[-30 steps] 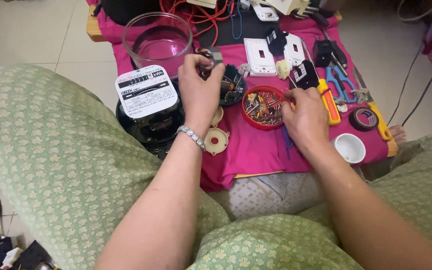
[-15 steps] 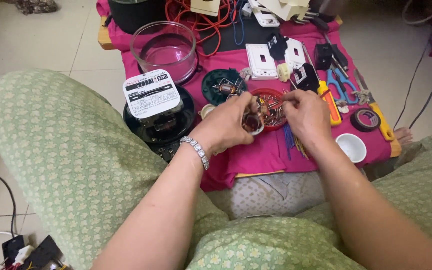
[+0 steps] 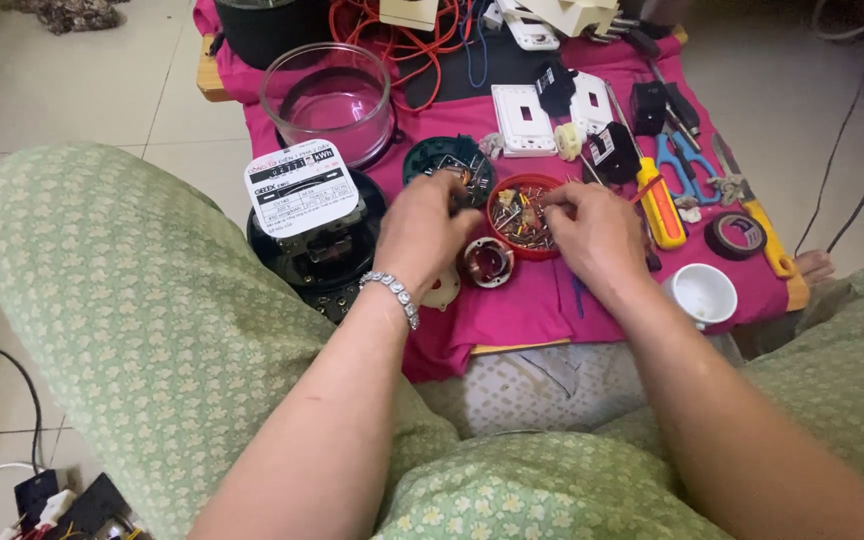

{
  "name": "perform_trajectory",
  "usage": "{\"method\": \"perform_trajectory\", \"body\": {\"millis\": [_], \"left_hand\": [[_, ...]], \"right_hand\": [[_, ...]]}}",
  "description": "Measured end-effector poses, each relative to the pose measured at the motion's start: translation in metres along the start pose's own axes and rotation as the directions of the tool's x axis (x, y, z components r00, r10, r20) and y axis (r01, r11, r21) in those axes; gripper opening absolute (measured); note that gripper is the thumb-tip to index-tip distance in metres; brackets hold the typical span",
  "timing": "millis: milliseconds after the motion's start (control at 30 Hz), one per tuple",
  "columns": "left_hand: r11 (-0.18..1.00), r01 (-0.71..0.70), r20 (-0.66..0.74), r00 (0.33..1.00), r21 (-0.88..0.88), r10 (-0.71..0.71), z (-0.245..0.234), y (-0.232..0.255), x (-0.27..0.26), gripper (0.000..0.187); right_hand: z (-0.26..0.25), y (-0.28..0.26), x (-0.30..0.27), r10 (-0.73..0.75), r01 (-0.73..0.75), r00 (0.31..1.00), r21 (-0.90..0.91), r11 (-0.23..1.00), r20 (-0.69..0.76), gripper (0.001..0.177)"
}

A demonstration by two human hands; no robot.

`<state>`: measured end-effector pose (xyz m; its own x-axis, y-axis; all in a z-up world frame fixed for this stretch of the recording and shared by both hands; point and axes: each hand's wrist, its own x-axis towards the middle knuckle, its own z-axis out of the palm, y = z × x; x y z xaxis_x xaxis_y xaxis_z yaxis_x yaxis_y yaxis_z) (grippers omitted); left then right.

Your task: Inspecting and assembling small motor components using a precision tool on a floor-based workspace.

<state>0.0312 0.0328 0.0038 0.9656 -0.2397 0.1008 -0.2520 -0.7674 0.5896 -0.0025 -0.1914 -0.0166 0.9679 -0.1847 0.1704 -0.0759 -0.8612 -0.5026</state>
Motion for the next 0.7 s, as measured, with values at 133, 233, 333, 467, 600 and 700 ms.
{"method": "perform_trajectory", "body": {"millis": [133, 233, 333, 467, 600, 700], "left_hand": [[0.999, 0.045, -0.247, 0.968, 0.000, -0.044, 0.009, -0.005, 0.008, 0.018], [1.000, 0.011, -0.347, 0.938, 0.019, -0.003, 0.016, -0.008, 0.014, 0.021], [0.991, -0.031, -0.394, 0.916, 0.127, 0.079, 0.027, -0.015, 0.023, 0.027], [0.988, -0.008, -0.391, 0.918, 0.156, 0.069, 0.050, -0.028, 0.034, 0.036], [0.990, 0.023, -0.437, 0.899, 0.141, 0.041, 0.063, -0.034, 0.041, 0.030], [0.989, 0.063, -0.425, 0.905, 0.133, 0.000, 0.066, -0.033, 0.043, 0.023]], "right_hand": [[0.004, -0.018, 0.002, -0.053, 0.052, 0.998, 0.046, 0.998, 0.033, 0.027], [0.008, -0.031, 0.007, -0.097, 0.096, 0.994, 0.027, 0.995, 0.043, 0.027], [0.013, -0.045, 0.020, -0.123, 0.122, 0.990, 0.018, 0.992, 0.075, 0.032], [0.025, -0.056, 0.033, -0.061, 0.063, 0.985, -0.003, 0.998, 0.160, 0.049], [0.034, -0.060, 0.042, -0.004, 0.014, 0.980, -0.046, 0.999, 0.199, 0.050], [0.040, -0.056, 0.047, 0.058, -0.057, 0.976, -0.011, 0.998, 0.209, 0.052]]}}
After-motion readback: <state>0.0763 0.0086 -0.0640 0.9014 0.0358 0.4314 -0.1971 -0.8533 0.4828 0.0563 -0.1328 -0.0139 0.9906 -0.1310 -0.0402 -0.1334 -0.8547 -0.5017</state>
